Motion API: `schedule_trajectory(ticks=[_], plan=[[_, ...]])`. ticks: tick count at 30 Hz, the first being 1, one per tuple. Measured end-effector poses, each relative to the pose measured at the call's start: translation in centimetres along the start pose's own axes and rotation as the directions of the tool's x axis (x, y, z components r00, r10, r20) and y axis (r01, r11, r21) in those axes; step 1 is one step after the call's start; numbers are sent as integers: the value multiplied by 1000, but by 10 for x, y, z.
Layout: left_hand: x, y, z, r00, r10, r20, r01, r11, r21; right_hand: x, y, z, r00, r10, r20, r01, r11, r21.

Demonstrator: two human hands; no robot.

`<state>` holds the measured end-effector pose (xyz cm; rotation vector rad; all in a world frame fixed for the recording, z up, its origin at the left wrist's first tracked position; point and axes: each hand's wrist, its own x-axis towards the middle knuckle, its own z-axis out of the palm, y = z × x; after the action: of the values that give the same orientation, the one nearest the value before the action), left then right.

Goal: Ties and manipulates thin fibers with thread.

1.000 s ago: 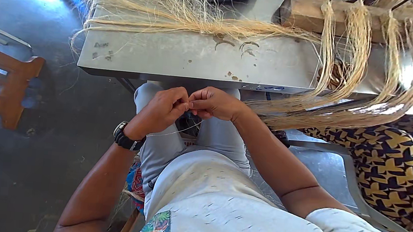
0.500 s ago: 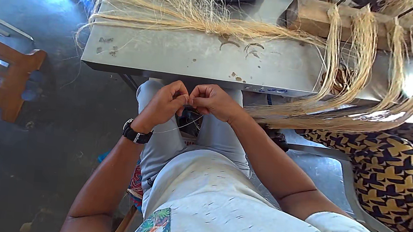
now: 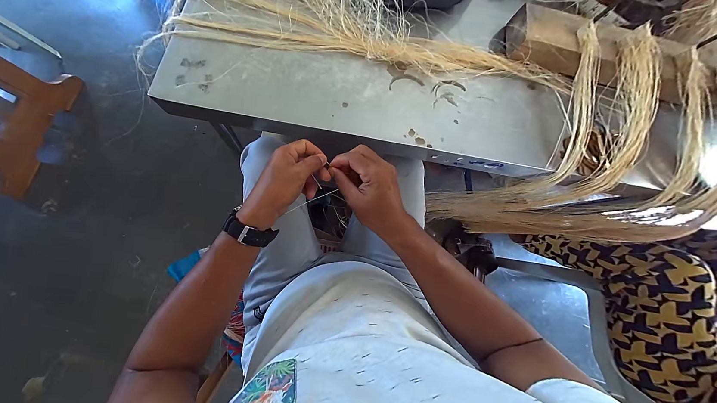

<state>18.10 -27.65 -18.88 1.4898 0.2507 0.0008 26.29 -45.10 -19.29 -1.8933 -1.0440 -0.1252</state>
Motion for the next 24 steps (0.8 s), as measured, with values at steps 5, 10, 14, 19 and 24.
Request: schedule_trajectory(ticks=[5,10,14,19,24], plan=[[3,5,2,997,-70,14,71,991,-115,-1,2,4,994,-93,-61,90,995,-45],[1,8,5,999,-39,-16,37,992,-119,4,6,-4,995,6,-100,7,992,129],[-12,9,5,997,70,7,-70,997,-13,11,5,-12,983,172,-68,-132,908,399],[-25,16,3,980,197,34,-199,975,95,13,-2,-20,960,278,22,-257,851,459],[-26,21,0,968,249,18,-247,949,196,13,-10,-23,947,306,97,-317,837,447]])
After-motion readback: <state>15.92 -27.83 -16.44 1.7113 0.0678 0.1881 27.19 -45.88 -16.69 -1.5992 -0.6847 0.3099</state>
